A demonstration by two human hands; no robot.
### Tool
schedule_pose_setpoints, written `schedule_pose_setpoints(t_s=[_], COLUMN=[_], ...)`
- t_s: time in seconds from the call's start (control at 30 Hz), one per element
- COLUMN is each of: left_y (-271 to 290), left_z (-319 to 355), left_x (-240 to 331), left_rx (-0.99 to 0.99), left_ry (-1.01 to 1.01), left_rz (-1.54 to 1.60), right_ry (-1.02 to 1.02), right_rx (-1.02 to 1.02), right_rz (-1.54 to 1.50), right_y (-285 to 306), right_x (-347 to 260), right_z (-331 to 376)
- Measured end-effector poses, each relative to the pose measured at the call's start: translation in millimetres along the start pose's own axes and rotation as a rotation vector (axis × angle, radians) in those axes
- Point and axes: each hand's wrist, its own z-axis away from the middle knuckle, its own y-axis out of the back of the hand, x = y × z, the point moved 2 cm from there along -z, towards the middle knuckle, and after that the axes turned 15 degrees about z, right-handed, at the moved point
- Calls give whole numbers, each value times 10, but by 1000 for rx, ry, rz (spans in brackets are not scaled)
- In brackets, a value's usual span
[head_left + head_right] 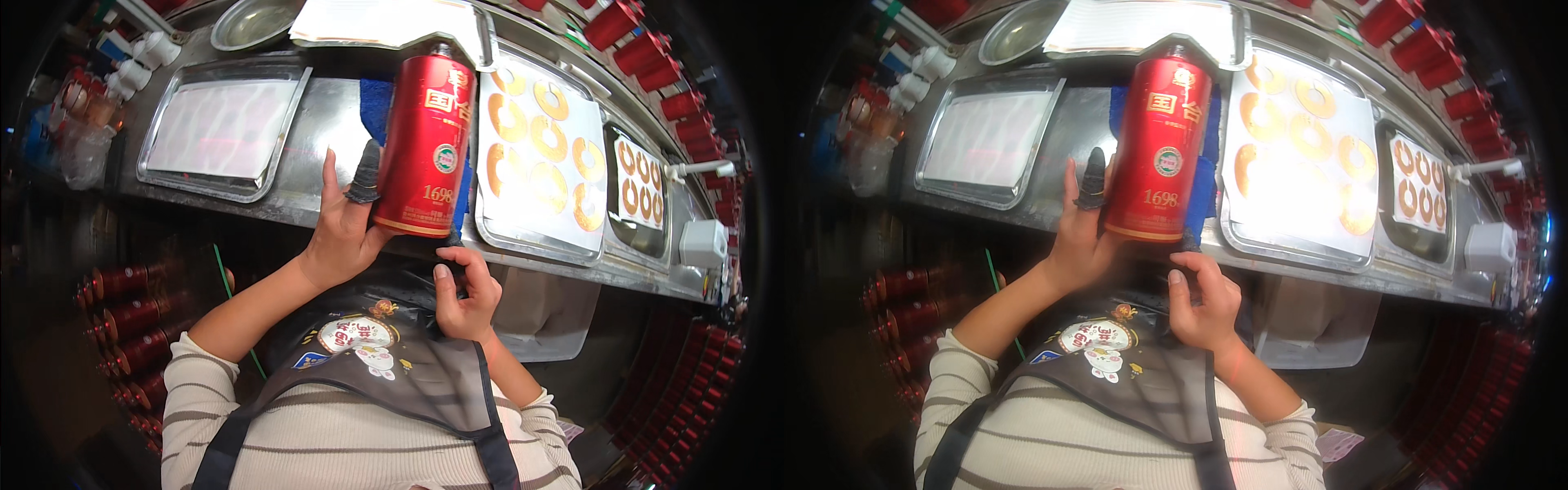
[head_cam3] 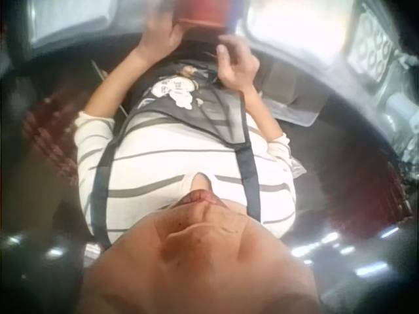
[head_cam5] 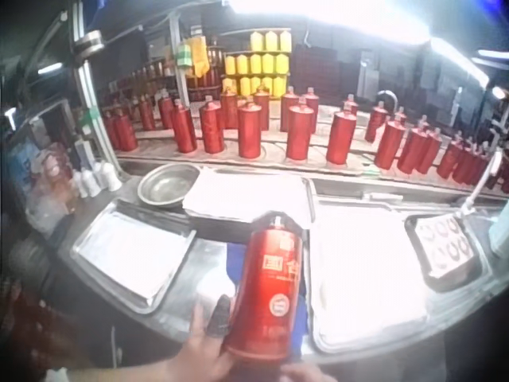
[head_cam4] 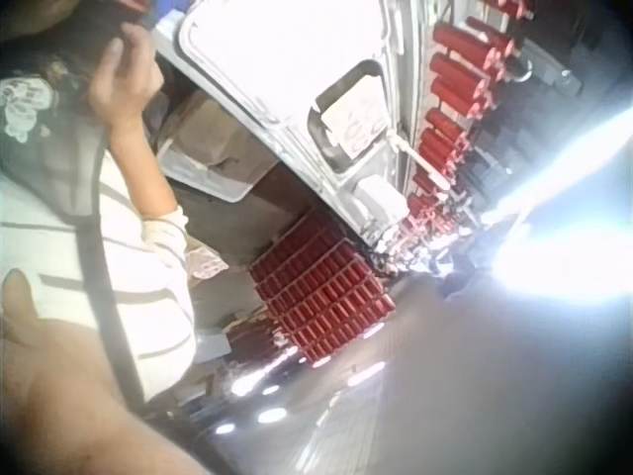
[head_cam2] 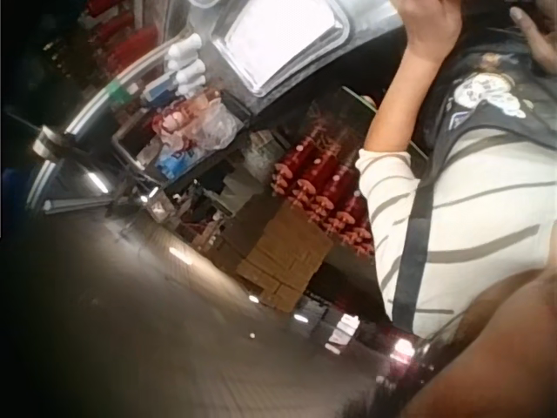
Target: The person picks up red cylindrical cans from a tray, applies a gold circular sticker to the top rim, and then affixes a rectangular pink label to the side of the can. The labeled cans are placed back into a tray.
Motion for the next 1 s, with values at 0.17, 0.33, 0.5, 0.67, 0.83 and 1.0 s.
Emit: schedule_pose_setpoints(t_s=[0.17,0.33,0.5,0.67,0.83,1.0], left_y=[47,261,405,-5,-162,349], left_z=[-39,-290,-1188,-1859,-1932,-1335], left_x=[36,-16,-35,-563,-620,-560], left_rx=[-74,-122,448,-5,23,147], left_ry=[26,150,313,431,583,527], left_rz=[-272,126,702,246,451,532], right_ry=[34,410,404,30,229,219], right_rx=[-69,8,119,-98,-120,-291], right_rz=[146,198,35,195,26,-75], right_y=[113,205,375,309,-65,156], right_x=[-20,-316,-336,68,174,-127], right_z=[-76,-229,-241,-514,-642,-302])
